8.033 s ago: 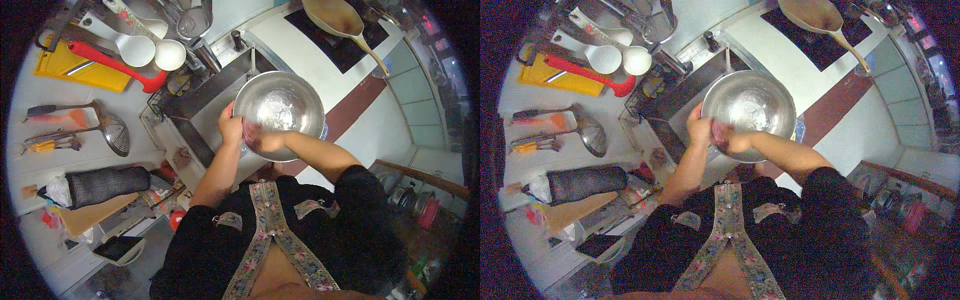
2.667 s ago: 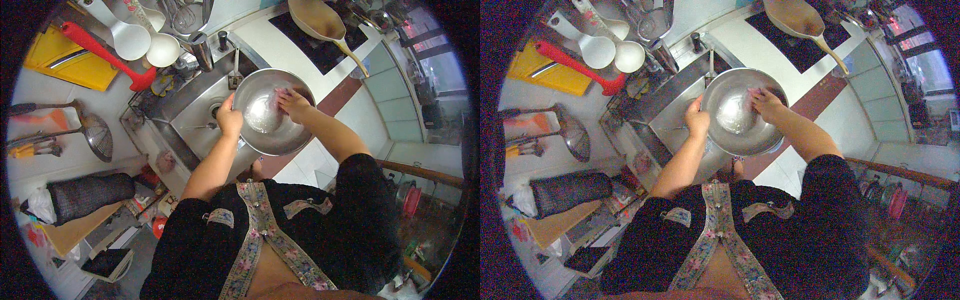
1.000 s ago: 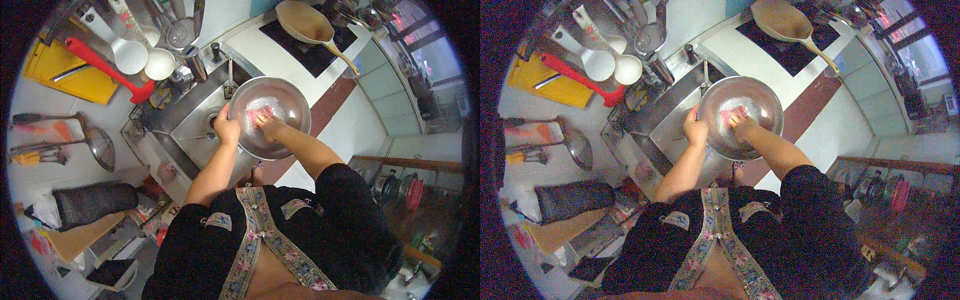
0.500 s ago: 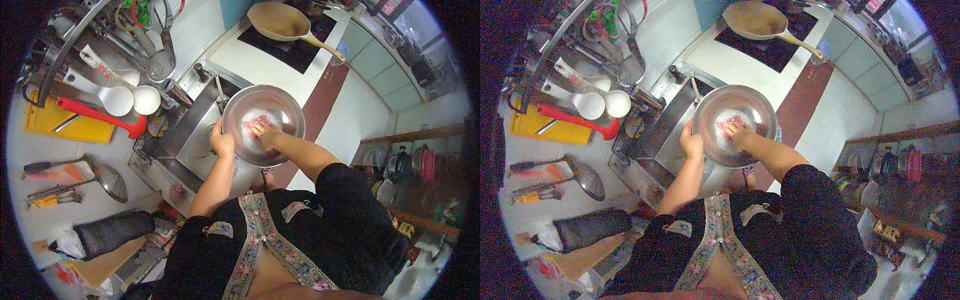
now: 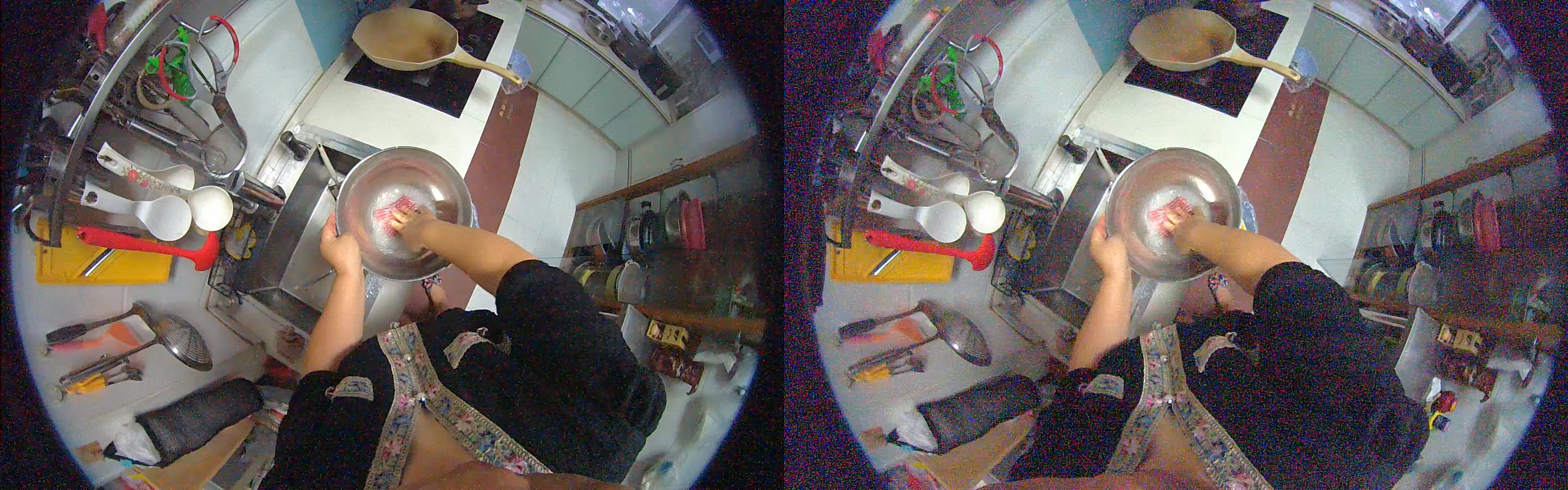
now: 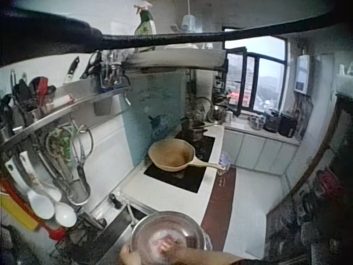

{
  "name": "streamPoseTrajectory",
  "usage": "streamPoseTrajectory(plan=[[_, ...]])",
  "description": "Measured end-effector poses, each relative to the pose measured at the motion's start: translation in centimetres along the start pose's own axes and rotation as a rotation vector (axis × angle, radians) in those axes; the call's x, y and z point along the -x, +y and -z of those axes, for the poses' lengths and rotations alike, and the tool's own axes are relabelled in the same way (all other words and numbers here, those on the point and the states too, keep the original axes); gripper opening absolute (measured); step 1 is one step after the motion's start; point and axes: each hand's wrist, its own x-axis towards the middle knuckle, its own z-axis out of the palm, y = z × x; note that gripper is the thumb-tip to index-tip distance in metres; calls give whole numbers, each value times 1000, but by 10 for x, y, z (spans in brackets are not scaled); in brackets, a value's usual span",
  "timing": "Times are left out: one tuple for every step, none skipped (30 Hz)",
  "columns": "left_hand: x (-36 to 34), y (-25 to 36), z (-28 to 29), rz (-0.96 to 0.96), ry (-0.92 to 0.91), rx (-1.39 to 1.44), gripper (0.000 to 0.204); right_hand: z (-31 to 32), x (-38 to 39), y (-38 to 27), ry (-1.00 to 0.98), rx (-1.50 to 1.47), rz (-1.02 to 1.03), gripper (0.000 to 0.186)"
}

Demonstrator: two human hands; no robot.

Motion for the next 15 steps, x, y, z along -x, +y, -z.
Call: streamPoseTrajectory(plan=[[0,2,-1,-29,-10,-22,48,-1,4,4,-48,40,-2,73],[0,3,-2,-59,-18,-43,48,-3,9,9,-104,76,-2,72],[-1,4,-2,-81,-32,-64,48,-8,13,11,-112,106,-7,70],[-1,4,-2,-79,-18,-79,48,-13,16,13,-155,114,74,68],[-2,5,-2,-71,-13,-93,48,-19,16,12,-130,174,181,71],[-2,6,-2,-49,-5,-113,49,-24,14,10,-50,240,292,73],[-3,6,-2,-58,-26,-83,49,-29,11,8,-50,310,378,76],[-3,8,-2,-55,-44,-61,48,-29,4,6,31,172,340,71],[-3,9,-2,-17,-54,-55,48,-29,-3,6,135,143,377,67],[-3,10,-2,-25,-72,-35,47,-27,-12,0,98,170,338,66],[-2,11,-3,-38,-79,-30,47,-24,-20,-3,106,175,329,66],[-2,12,-3,-31,-87,-31,46,-22,-25,-5,135,146,263,67],[-1,11,-4,-54,-102,-18,45,-21,-30,-7,207,95,227,69],[-1,11,-4,-17,-88,-33,45,-19,-32,-9,279,42,192,71],[-1,9,-4,-15,-78,-30,44,-19,-33,-10,231,83,202,73]])
